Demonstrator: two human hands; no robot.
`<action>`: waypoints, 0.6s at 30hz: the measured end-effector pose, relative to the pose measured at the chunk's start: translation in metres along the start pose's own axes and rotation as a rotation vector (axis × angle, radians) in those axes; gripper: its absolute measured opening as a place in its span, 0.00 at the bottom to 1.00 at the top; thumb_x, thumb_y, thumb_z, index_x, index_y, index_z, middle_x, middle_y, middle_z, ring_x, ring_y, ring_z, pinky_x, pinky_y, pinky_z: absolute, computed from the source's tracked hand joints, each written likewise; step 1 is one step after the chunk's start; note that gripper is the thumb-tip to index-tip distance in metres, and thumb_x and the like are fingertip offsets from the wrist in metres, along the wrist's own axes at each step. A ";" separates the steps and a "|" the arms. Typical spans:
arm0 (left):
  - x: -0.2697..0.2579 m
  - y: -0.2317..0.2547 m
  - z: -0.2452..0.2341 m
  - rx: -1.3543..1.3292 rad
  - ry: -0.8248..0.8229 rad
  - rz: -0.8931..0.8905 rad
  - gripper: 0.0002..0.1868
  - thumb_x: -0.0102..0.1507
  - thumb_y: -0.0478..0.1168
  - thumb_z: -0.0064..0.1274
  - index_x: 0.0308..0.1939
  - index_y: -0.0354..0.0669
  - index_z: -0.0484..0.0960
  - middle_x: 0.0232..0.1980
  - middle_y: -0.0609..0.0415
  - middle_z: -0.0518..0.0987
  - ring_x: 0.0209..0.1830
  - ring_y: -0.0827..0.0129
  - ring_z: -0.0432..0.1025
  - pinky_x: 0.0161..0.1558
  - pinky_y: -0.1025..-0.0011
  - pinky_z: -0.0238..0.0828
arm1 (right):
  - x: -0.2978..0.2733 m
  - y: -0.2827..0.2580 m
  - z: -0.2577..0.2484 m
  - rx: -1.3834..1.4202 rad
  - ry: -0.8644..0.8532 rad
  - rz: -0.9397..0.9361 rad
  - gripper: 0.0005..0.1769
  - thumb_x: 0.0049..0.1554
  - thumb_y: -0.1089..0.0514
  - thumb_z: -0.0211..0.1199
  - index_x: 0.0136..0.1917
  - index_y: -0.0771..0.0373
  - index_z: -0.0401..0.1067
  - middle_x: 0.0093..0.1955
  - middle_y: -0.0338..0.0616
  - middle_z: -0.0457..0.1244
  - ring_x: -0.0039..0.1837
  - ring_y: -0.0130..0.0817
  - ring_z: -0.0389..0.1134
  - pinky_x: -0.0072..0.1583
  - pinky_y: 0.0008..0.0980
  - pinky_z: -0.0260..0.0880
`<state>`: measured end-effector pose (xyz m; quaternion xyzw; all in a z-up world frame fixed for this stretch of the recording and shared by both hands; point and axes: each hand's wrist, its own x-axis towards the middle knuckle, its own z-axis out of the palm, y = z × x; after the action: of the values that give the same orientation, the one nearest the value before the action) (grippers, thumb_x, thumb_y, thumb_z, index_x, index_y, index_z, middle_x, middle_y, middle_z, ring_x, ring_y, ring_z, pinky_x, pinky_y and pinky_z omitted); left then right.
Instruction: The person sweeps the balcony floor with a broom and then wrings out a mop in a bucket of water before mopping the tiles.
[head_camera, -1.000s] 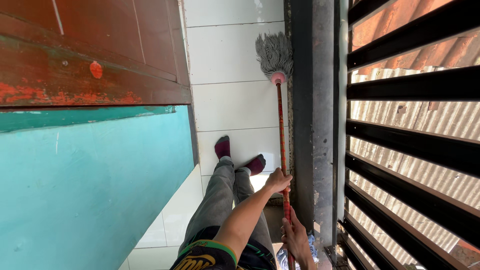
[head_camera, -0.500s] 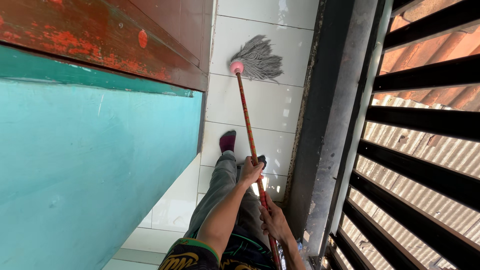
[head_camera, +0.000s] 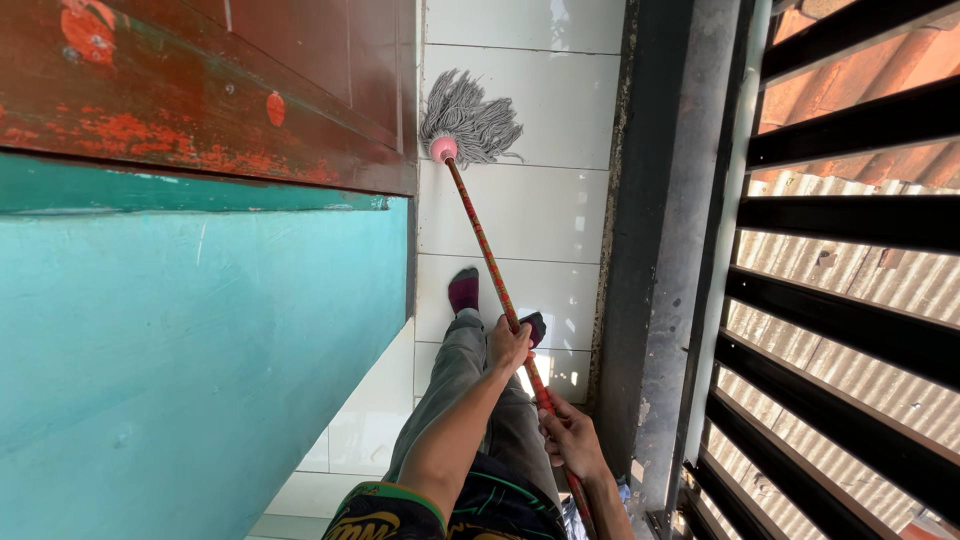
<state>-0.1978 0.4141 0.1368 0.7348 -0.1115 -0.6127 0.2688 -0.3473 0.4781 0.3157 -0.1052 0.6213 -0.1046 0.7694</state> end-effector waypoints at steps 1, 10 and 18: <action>0.002 0.000 0.006 -0.006 -0.041 0.019 0.16 0.64 0.40 0.54 0.48 0.33 0.67 0.28 0.48 0.78 0.21 0.68 0.75 0.20 0.68 0.77 | 0.002 0.003 -0.007 0.076 -0.010 -0.015 0.33 0.62 0.59 0.59 0.79 0.55 0.60 0.32 0.36 0.57 0.26 0.21 0.48 0.28 0.24 0.47; 0.036 0.031 0.083 0.762 -0.454 0.169 0.50 0.65 0.45 0.53 0.77 0.27 0.34 0.41 0.37 0.84 0.36 0.56 0.81 0.40 0.64 0.81 | 0.013 0.003 -0.019 0.386 0.229 -0.183 0.33 0.63 0.58 0.56 0.81 0.56 0.57 0.38 0.37 0.60 0.29 0.19 0.52 0.29 0.22 0.51; 0.027 0.068 0.055 0.646 -0.538 0.112 0.51 0.65 0.42 0.47 0.79 0.34 0.27 0.38 0.37 0.83 0.32 0.55 0.81 0.38 0.62 0.81 | 0.026 -0.030 0.025 0.293 0.241 -0.133 0.34 0.64 0.56 0.54 0.82 0.48 0.53 0.34 0.38 0.57 0.27 0.22 0.50 0.28 0.25 0.51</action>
<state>-0.2338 0.3300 0.1441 0.5879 -0.4036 -0.7009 0.0189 -0.3189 0.4423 0.3055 -0.0197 0.6789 -0.2564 0.6878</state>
